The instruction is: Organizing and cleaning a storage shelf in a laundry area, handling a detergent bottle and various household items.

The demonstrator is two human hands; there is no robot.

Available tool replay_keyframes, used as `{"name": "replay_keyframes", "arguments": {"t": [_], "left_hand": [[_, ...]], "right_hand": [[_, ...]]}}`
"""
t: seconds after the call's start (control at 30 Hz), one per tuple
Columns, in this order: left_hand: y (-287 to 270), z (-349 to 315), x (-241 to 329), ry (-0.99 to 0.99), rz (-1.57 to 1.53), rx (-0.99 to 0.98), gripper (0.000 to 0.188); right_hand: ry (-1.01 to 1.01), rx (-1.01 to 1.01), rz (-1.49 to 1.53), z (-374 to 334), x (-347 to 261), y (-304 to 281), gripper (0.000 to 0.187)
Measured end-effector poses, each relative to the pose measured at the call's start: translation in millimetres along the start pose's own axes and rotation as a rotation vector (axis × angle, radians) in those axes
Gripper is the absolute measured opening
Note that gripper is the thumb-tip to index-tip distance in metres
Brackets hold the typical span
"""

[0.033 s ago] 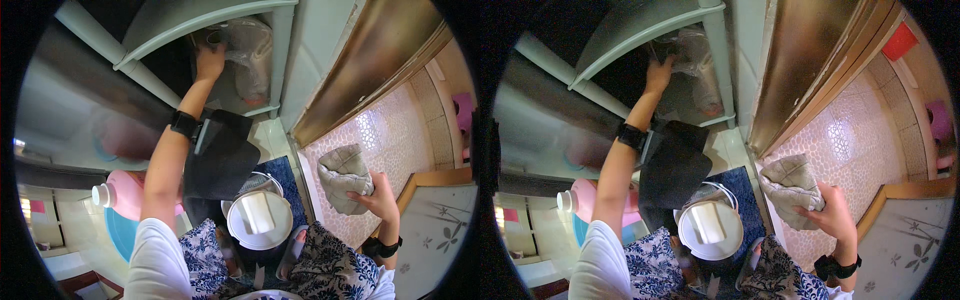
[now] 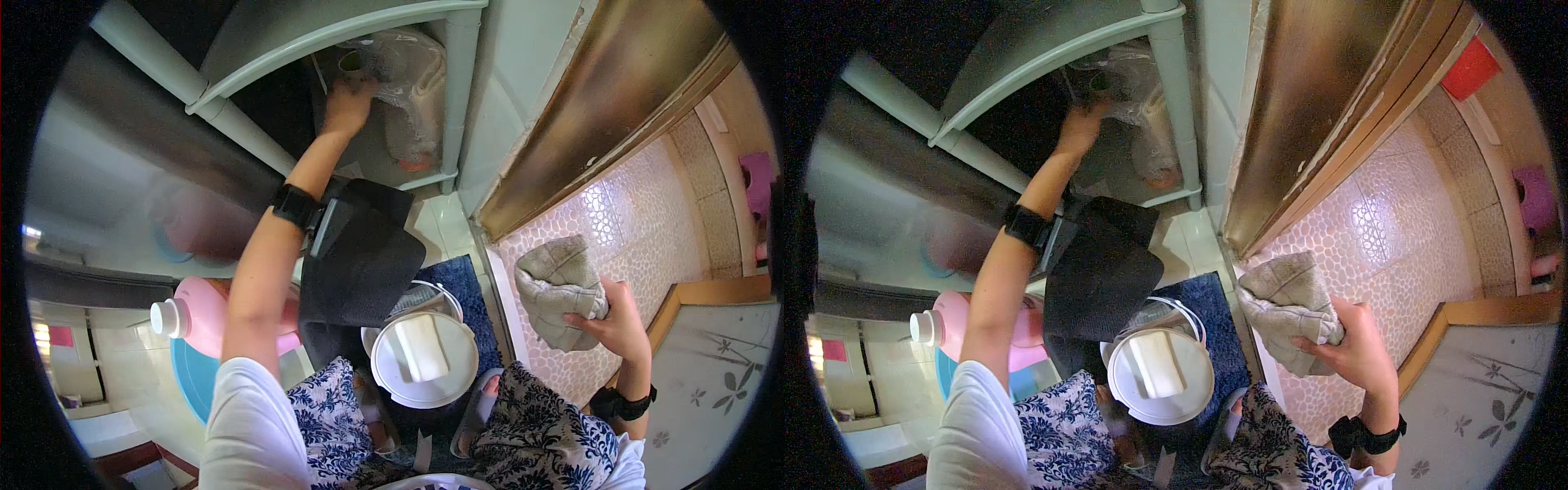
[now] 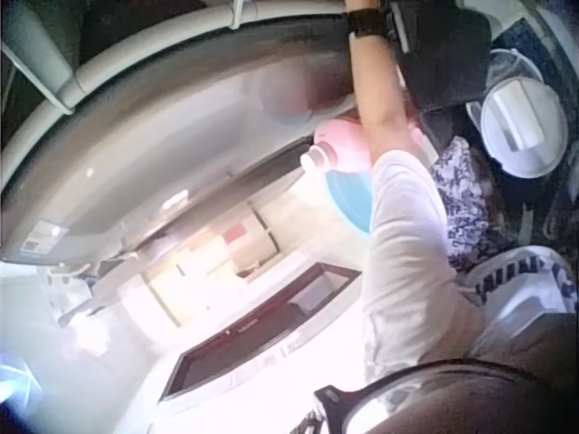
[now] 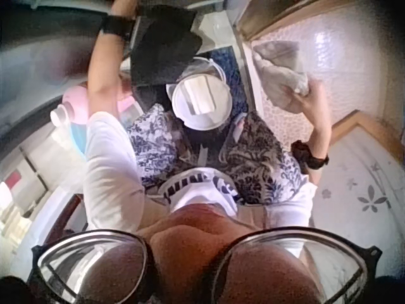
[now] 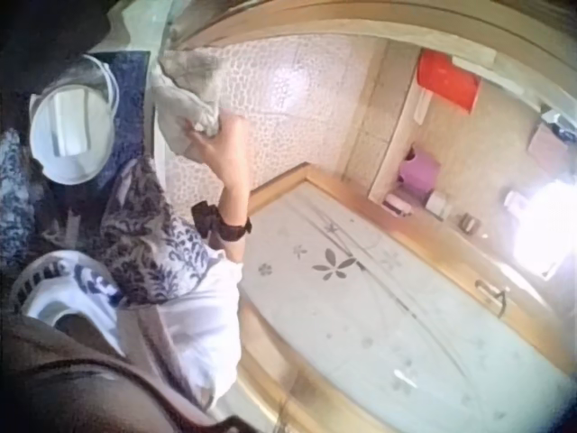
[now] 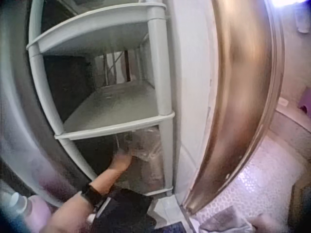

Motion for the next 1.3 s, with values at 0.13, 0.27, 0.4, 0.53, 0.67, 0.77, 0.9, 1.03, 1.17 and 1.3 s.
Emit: {"name": "replay_keyframes", "arguments": {"t": [0.13, 0.27, 0.4, 0.53, 0.67, 0.77, 0.9, 1.03, 1.17, 1.3], "left_hand": [[2, -57, 8, -0.027, 0.166, -0.699, 0.093], [-34, -90, 38, -0.065, 0.723, -1.069, 0.079], [-71, -116, 49, 0.039, 0.770, -0.703, 0.073], [-86, -155, 29, -0.184, 0.885, -1.019, 0.074], [-72, -212, -81, -0.406, 0.196, -0.688, 0.070], [-69, -203, -78, -0.632, -0.015, -0.563, 0.064], [-72, -177, -25, -0.588, -0.025, -0.664, 0.048], [-90, -146, 24, -0.243, 0.068, -0.473, 0.052], [-102, -119, 25, -0.121, 0.163, -0.251, 0.056], [-106, -101, 58, 0.026, 0.279, -0.094, 0.057]], "right_hand": [[-0.047, -0.050, -0.018, 10, 3, 8, 0.031], [-0.130, -0.109, -0.016, 19, -3, 17, 0.032], [-0.264, -0.149, -0.073, 24, -4, 23, 0.033], [-0.139, -0.200, -0.003, 26, -8, 21, 0.033], [-0.196, -0.245, -0.010, 30, -22, 23, 0.035], [-0.160, -0.278, -0.034, 30, -23, 22, 0.036], [-0.181, -0.224, 0.048, 28, -13, 28, 0.036], [-0.118, -0.253, 0.022, 24, -9, 25, 0.036], [-0.148, -0.247, -0.025, 27, -17, 25, 0.036], [-0.178, -0.228, 0.016, 26, -14, 27, 0.036]]}}
Point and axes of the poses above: each hand's wrist, its own z-axis towards the middle knuckle, its own y-axis out of the palm, x = y × z, the point moved 1 cm from there along z, towards the middle knuckle, and after that the axes turned 6 degrees about -x, right-handed, at the moved point
